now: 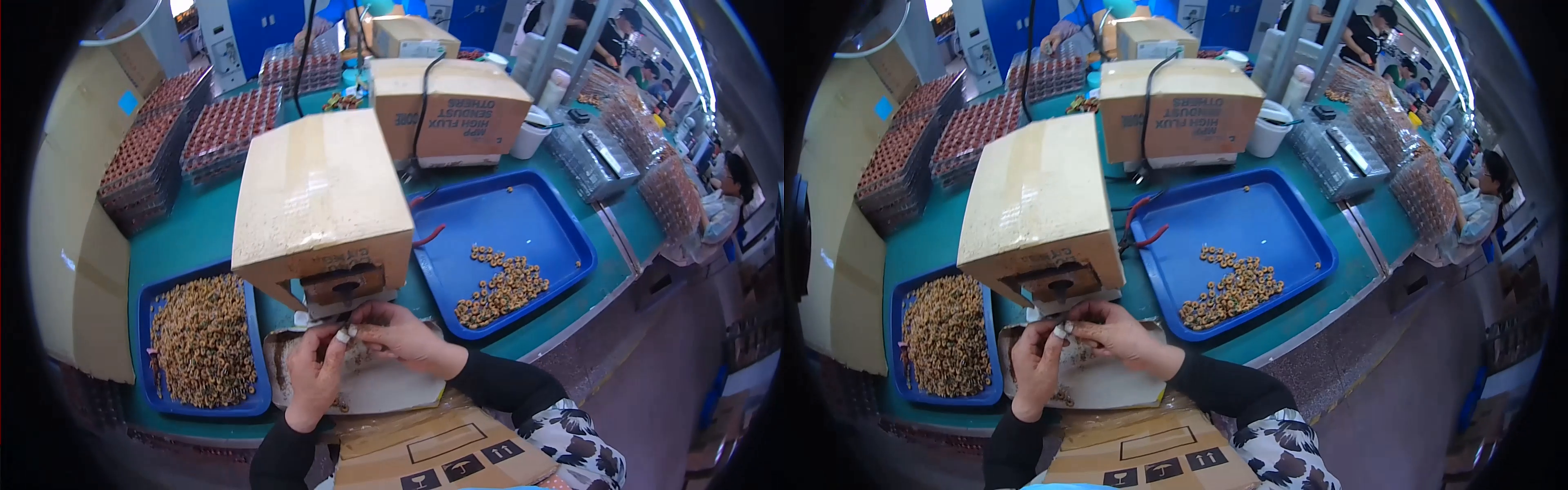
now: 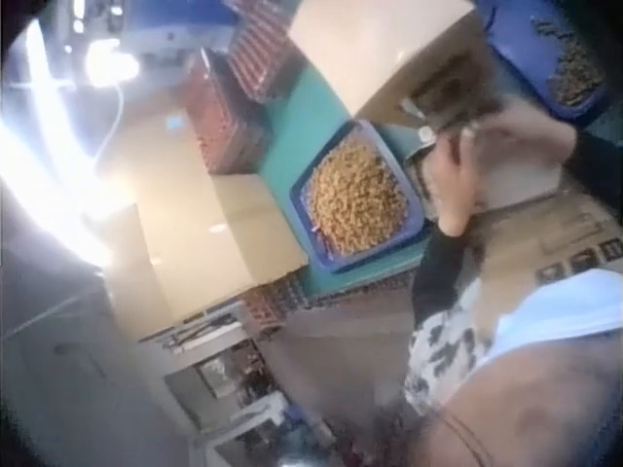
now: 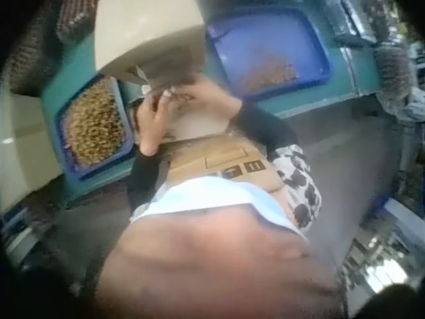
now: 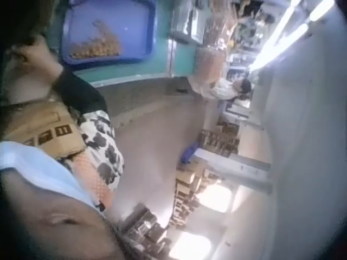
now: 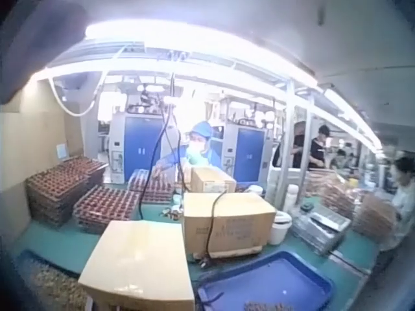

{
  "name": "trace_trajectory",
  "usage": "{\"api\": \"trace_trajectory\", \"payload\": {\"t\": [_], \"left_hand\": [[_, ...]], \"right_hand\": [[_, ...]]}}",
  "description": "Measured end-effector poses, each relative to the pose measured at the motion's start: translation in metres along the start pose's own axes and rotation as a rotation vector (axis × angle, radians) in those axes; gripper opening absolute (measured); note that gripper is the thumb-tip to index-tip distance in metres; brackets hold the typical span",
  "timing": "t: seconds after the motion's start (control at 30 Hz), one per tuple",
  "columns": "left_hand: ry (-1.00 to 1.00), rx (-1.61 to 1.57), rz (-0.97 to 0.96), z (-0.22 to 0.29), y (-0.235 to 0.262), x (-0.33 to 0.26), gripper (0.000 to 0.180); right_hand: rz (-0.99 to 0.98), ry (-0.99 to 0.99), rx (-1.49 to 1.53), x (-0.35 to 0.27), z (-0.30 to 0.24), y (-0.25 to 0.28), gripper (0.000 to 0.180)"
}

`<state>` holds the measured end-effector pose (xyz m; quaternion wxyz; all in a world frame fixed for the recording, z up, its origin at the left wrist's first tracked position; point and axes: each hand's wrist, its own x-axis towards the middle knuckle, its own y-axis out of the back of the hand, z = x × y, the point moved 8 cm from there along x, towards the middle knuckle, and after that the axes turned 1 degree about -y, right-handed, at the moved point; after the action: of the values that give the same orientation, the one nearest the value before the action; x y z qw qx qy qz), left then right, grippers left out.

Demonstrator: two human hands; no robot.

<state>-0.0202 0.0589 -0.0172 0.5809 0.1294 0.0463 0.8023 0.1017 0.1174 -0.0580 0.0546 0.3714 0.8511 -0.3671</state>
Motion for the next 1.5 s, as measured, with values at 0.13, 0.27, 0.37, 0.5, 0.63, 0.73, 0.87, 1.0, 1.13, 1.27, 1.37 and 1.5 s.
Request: {"api": "trace_trajectory", "payload": {"t": [0.13,0.27,0.37,0.5,0.63,0.73,0.87,1.0,1.13,1.27,1.37,1.5], "left_hand": [[-0.171,0.156,0.008,0.021,0.005,0.003,0.017],[-0.303,0.229,0.002,0.043,-0.001,0.009,0.014],[-0.367,0.241,0.0,0.052,-0.002,0.008,0.013],[-0.445,0.278,0.006,0.057,-0.001,0.007,0.013],[-0.366,0.221,-0.05,0.057,-0.002,0.009,0.013],[-0.333,0.212,-0.053,0.057,-0.004,0.011,0.014],[-0.4,0.217,-0.016,0.066,-0.006,0.013,0.014],[-0.402,0.207,0.006,0.067,-0.006,0.013,0.013],[-0.409,0.206,-0.001,0.07,-0.008,0.017,0.012],[-0.42,0.229,-0.001,0.071,-0.007,0.018,0.01],[-0.425,0.245,-0.003,0.071,-0.007,0.019,0.009],[-0.39,0.252,-0.025,0.07,-0.005,0.023,0.008]], "right_hand": [[0.017,0.025,-0.074,-0.003,-0.007,0.003,0.021],[0.058,0.135,-0.097,-0.007,-0.025,0.006,0.022],[0.025,0.142,-0.051,-0.01,-0.024,0.003,0.019],[0.032,0.164,-0.054,-0.009,-0.026,0.001,0.019],[0.044,0.128,-0.012,-0.009,-0.027,0.002,0.018],[0.024,0.077,-0.001,-0.01,-0.027,0.003,0.017],[0.028,0.083,0.025,-0.009,-0.03,0.002,0.015],[0.044,0.085,0.022,-0.008,-0.031,0.003,0.014],[0.039,0.104,0.046,-0.007,-0.034,0.004,0.013],[0.021,0.111,0.069,-0.006,-0.034,0.004,0.014],[0.057,0.115,0.068,-0.006,-0.032,0.005,0.015],[0.057,0.151,0.096,-0.006,-0.031,0.002,0.016]]}}
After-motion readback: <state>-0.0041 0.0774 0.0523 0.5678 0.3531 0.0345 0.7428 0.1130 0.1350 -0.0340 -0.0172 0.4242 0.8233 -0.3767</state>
